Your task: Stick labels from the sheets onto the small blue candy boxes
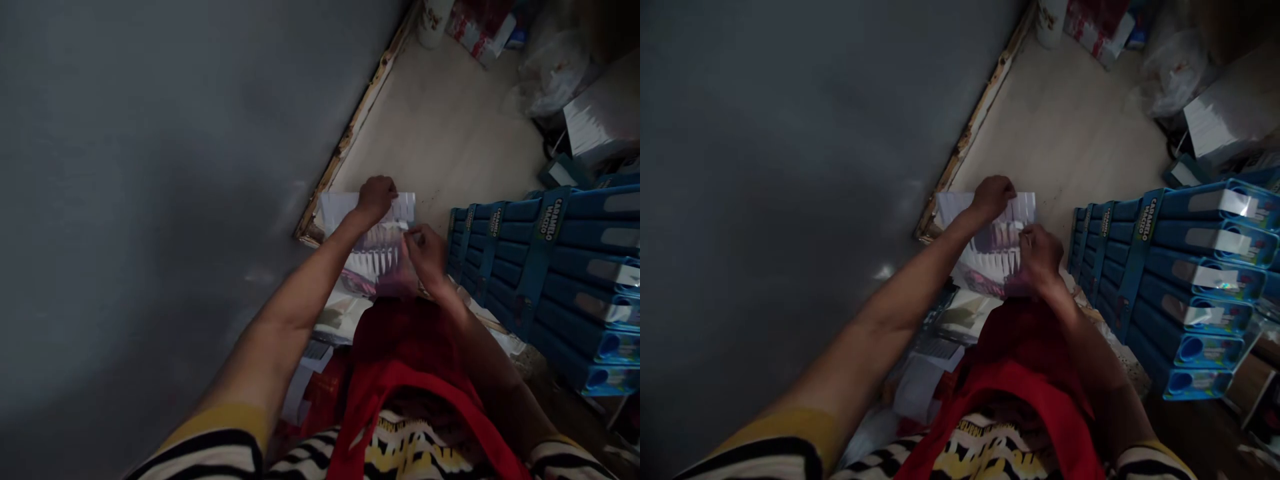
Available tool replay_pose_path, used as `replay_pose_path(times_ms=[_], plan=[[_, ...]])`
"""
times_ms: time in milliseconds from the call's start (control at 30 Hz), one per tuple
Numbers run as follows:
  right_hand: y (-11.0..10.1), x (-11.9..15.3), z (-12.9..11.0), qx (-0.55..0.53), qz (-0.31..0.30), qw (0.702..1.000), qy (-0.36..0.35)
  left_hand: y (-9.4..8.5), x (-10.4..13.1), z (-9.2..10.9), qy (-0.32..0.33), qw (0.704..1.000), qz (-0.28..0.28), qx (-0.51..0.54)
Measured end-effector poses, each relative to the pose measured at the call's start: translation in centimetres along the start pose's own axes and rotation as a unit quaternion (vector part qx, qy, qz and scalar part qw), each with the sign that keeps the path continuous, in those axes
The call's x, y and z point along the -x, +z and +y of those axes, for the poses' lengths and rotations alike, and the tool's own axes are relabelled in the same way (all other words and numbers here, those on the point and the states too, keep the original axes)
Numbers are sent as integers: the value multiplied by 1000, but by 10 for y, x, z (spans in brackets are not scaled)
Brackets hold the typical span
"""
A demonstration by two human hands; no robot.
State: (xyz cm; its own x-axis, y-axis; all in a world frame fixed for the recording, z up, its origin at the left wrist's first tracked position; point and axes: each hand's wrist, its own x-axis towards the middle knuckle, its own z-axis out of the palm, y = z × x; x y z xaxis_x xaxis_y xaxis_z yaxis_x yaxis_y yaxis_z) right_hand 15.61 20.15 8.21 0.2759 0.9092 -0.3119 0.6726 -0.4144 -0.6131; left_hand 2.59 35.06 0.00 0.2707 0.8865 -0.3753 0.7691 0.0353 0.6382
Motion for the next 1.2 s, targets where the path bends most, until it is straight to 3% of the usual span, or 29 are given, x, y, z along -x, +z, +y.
replay_pose_path(times_ms=[100, 167, 267, 333, 400, 500, 567, 700, 767, 867, 933, 1033, 1200], plan=[[-25, 28, -18, -186, 24, 980, 68, -7, 27, 2, 6, 984, 140, 110], [-46, 49, -32, -270, 15, 958, 95, -16, 66, 5, -43, 956, 159, 241], [-75, 77, -49, -333, -18, 934, 128, -30, 137, 15, -112, 876, 38, 467], [-89, 92, -56, -349, -44, 925, 144, -39, 177, 26, -103, 816, -47, 567], [-100, 103, -60, -360, -69, 917, 156, -47, 203, 39, -89, 796, -79, 594], [-111, 118, -62, -346, -91, 920, 158, -57, 222, 60, -103, 828, -65, 548], [-120, 132, -63, -313, -72, 936, 145, -62, 233, 75, -104, 856, -52, 504], [-147, 172, -65, -250, 16, 964, 92, -68, 265, 112, -69, 889, -34, 451], [-166, 193, -65, -227, 76, 969, 65, -70, 280, 136, -65, 884, -34, 463], [-204, 213, -64, -164, 193, 966, 43, -71, 292, 180, -39, 873, -90, 477], [-230, 214, -60, -120, 256, 958, 44, -71, 288, 210, -2, 875, -131, 465], [-259, 196, -49, -86, 290, 952, 50, -69, 268, 242, 37, 885, -130, 446], [-276, 155, -32, -40, 269, 961, 56, -61, 235, 258, 41, 884, -127, 447]])
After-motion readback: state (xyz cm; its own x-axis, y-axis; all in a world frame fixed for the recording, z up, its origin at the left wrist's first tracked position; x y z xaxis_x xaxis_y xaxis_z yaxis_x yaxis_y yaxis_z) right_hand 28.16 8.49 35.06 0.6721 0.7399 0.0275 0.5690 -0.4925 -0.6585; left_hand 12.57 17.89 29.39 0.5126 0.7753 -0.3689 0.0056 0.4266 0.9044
